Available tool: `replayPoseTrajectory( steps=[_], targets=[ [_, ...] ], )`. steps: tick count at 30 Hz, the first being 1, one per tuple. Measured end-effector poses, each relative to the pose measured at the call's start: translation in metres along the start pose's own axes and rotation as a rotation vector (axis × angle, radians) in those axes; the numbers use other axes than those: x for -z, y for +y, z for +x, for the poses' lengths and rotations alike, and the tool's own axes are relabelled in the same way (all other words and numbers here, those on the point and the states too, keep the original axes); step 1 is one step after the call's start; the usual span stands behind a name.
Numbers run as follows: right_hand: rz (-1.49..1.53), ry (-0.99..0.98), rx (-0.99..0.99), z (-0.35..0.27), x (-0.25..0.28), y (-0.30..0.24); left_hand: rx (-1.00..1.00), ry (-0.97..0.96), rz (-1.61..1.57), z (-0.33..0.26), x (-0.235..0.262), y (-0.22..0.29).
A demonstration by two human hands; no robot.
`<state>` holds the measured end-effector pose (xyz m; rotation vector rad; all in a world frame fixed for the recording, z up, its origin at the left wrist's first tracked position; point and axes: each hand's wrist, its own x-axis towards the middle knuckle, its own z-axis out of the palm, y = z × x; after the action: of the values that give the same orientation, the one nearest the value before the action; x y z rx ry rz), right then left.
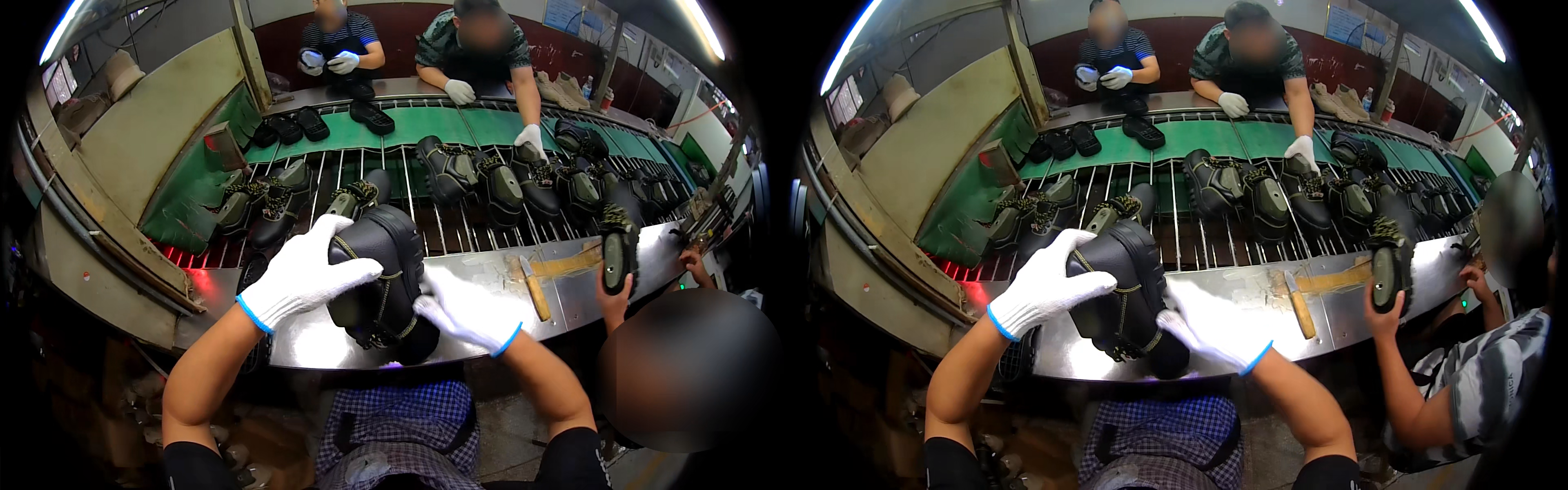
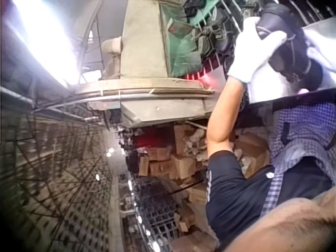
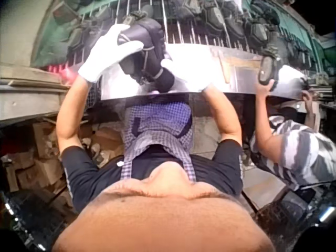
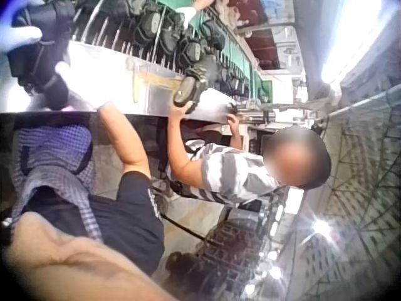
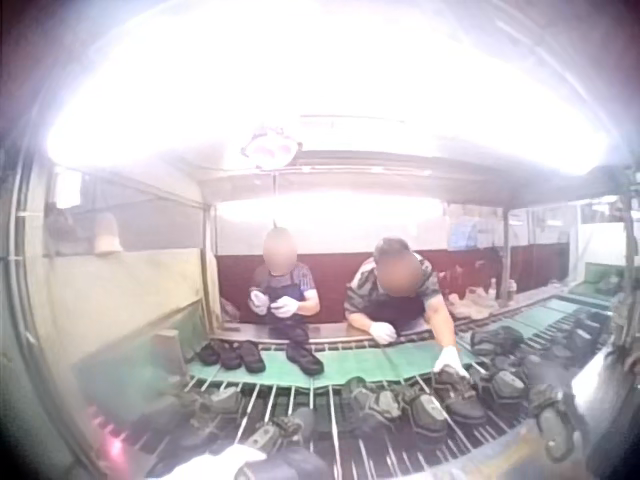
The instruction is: The person manipulates shoes on a production line, using a tool to work on the sole and upper parts of different boots, and moves various shoes between the conveyor and the workstation.
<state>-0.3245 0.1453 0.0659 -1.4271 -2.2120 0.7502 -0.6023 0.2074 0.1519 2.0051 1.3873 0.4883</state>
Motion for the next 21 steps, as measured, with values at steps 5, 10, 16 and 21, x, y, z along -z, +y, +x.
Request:
replayPoseTrajectory(
  steps=[5,10,16,21],
  targets=[
    [0.346,0.283,0.088,-0.040,-0.056,0.004,-0.119,0.050,-0.157,-0.013,-0.001,-0.020],
    [0.585,0.476,0.357,-0.007,-0.039,-0.037,-0.436,0.241,-0.172,-0.073,-0.011,-0.024],
    [0.842,0.360,0.160,-0.035,-0.035,-0.055,-0.825,0.332,0.163,-0.103,-0.028,-0.007],
    [1.168,0.382,-0.105,-0.070,-0.087,-0.039,-0.823,0.449,-0.102,-0.112,-0.129,-0.064]
  ],
)
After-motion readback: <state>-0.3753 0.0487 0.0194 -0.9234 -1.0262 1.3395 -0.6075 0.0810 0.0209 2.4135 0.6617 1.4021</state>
